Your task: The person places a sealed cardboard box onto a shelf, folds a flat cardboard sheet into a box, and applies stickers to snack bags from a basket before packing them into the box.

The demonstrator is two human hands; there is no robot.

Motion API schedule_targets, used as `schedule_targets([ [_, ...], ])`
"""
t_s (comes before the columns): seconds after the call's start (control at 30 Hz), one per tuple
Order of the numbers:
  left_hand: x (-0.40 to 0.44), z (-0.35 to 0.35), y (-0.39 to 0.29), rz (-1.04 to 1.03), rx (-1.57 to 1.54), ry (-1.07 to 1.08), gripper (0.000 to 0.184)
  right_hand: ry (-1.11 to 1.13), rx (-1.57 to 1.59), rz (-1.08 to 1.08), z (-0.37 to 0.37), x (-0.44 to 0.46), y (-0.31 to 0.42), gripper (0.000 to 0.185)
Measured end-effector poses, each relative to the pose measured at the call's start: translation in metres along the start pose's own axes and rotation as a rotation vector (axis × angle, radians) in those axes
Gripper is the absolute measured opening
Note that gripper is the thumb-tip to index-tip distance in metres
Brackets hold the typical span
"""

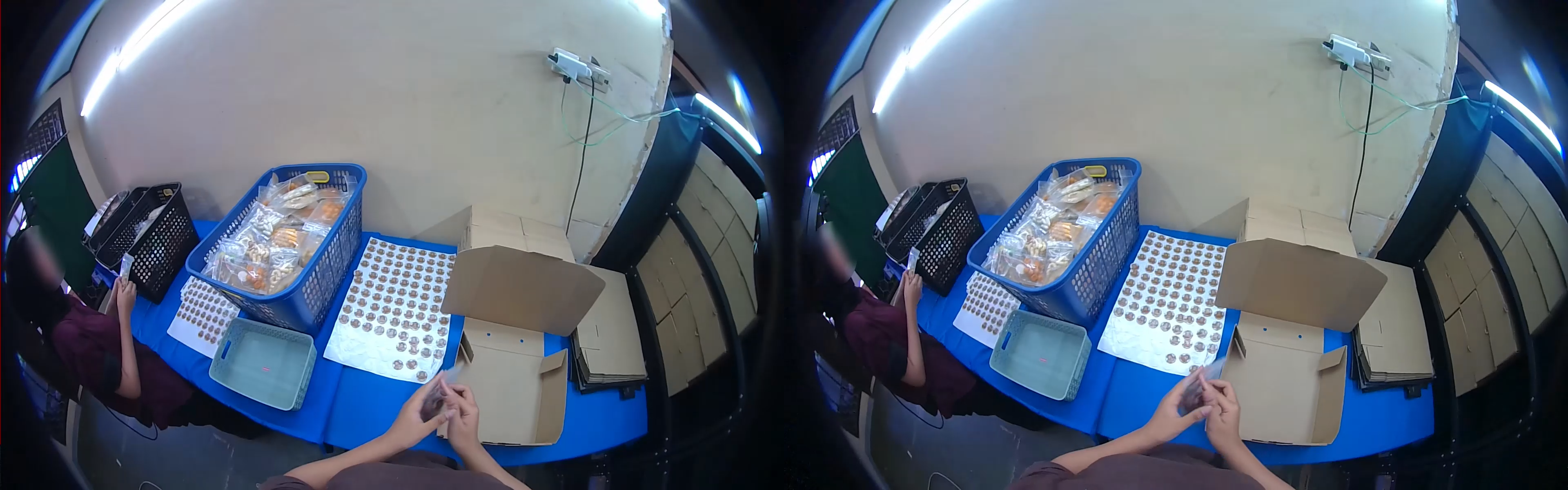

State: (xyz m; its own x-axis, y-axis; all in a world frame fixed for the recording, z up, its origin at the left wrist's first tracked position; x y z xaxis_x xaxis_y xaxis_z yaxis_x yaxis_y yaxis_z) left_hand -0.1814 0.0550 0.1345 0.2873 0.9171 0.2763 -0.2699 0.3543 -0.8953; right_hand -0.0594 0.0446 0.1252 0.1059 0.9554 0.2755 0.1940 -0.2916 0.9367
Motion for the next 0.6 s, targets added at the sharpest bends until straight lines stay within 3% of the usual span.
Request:
schedule_targets([
  [0.07, -0.006, 0.002, 0.012, 0.190, -0.434, 0.008, 0.050, 0.059, -0.109, 0.027, 0.001, 0.001, -0.002, 0.035],
  [0.13, -0.008, 0.008, 0.014, 0.253, -0.427, -0.014, 0.041, -0.197, -0.226, 0.132, -0.007, 0.004, 0.008, 0.038],
  [0.2, -0.012, 0.013, 0.010, 0.402, -0.393, 0.079, 0.033, -0.269, -0.119, 0.056, 0.001, 0.005, -0.007, 0.044],
  [0.27, -0.012, 0.011, 0.021, 0.361, -0.392, 0.052, 0.034, 0.060, 0.214, -0.163, 0.007, 0.007, -0.021, 0.034],
  [0.33, -0.012, 0.010, 0.026, 0.312, -0.389, 0.026, 0.035, 0.051, 0.213, -0.147, 0.005, 0.008, -0.019, 0.027],
  [0.4, -0.010, 0.012, 0.027, 0.221, -0.683, 0.005, 0.036, 0.049, 0.212, -0.129, 0.003, 0.011, -0.012, 0.023],
  [0.5, -0.009, 0.017, 0.029, 0.279, -0.645, 0.034, 0.037, 0.050, 0.137, -0.097, -0.005, 0.020, -0.004, 0.029],
  [0.53, -0.010, 0.018, 0.028, 0.275, -0.640, 0.023, 0.037, -0.022, 0.310, -0.152, -0.004, 0.022, -0.006, 0.029],
  [0.6, -0.013, 0.016, 0.026, 0.290, 0.058, 0.155, 0.040, -0.092, 0.473, -0.209, -0.003, 0.025, -0.006, 0.029],
])
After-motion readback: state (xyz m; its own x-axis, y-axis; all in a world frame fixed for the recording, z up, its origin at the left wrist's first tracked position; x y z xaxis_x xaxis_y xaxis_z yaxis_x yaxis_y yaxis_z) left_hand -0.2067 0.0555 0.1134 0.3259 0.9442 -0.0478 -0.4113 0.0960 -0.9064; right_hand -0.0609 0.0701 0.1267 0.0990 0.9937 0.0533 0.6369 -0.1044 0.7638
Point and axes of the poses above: each hand's wrist, its own x-axis towards the middle knuckle, its own z-axis out of the back of the hand, y = z × x, the point moved 2 cm from there along x, towards the middle knuckle, and after that the axes turned 14 degrees about x, right-handed, at the moved point
